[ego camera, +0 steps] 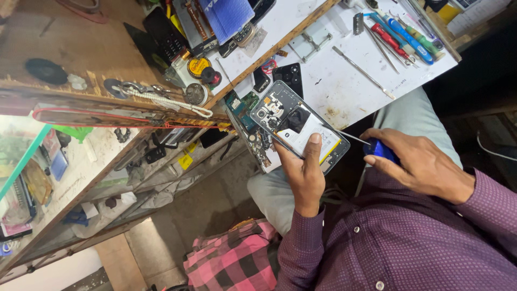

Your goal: The person sits at a repair bench and pries open the back of a smartphone, working a screwdriver-like tool along the edge of the opened phone to separate components, holding the phone steady with the other hand.

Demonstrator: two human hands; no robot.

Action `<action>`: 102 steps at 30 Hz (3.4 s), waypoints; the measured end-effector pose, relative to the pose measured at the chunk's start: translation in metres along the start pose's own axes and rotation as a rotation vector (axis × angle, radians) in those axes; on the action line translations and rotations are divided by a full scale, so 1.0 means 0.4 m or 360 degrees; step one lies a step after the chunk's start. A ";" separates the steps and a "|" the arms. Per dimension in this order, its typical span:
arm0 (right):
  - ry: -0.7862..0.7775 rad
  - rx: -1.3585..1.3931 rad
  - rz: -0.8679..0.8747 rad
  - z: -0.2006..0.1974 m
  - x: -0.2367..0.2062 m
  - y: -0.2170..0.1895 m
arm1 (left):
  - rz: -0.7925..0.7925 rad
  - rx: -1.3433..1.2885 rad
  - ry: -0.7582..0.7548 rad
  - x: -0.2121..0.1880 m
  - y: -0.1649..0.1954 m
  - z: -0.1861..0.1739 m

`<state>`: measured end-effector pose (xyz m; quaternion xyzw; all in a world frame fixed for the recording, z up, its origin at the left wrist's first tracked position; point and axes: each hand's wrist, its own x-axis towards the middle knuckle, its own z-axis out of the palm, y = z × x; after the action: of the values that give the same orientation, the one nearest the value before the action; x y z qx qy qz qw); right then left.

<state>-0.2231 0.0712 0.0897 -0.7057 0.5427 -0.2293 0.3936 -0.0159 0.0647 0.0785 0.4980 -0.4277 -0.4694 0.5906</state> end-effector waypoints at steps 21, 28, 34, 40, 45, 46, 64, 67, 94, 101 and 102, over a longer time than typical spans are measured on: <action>-0.0015 0.0110 0.0061 0.010 0.007 0.011 | -0.0010 -0.0081 -0.0042 -0.003 -0.007 0.007; -0.0016 0.0047 -0.0010 0.001 0.010 0.006 | -0.0025 -0.0180 0.0053 0.003 -0.025 0.003; -0.0001 0.0085 -0.0031 0.008 0.000 0.001 | -0.0011 -0.0167 0.0265 0.016 -0.043 0.012; -0.0035 0.0087 0.0021 0.009 0.004 0.002 | 0.0105 0.0088 0.0193 0.005 -0.021 0.014; -0.0047 0.0111 0.0036 0.009 0.005 0.000 | 0.0094 0.0019 0.0182 0.003 -0.016 0.018; -0.0044 0.0102 0.0042 0.009 0.007 0.001 | 0.0088 0.0018 0.0182 0.002 -0.017 0.020; -0.0161 0.0141 0.0225 0.024 -0.028 0.007 | 0.0122 -0.0096 0.0333 0.004 -0.033 0.022; -0.0121 0.0138 0.0183 0.024 -0.024 0.004 | 0.0129 -0.0010 0.0340 -0.001 -0.033 0.024; -0.0135 -0.0007 0.0065 -0.002 -0.026 0.006 | 0.0148 -0.0090 0.0388 0.004 -0.022 0.015; -0.0092 0.0010 0.0050 0.001 -0.009 0.015 | 0.0143 -0.0120 0.0376 -0.001 -0.020 0.019; -0.0072 0.0015 0.0055 0.000 -0.006 0.017 | 0.0144 -0.0123 0.0366 -0.003 -0.019 0.018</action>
<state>-0.2280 0.0729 0.0844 -0.6994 0.5445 -0.2090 0.4131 -0.0242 0.0638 0.0719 0.5056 -0.3607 -0.3983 0.6750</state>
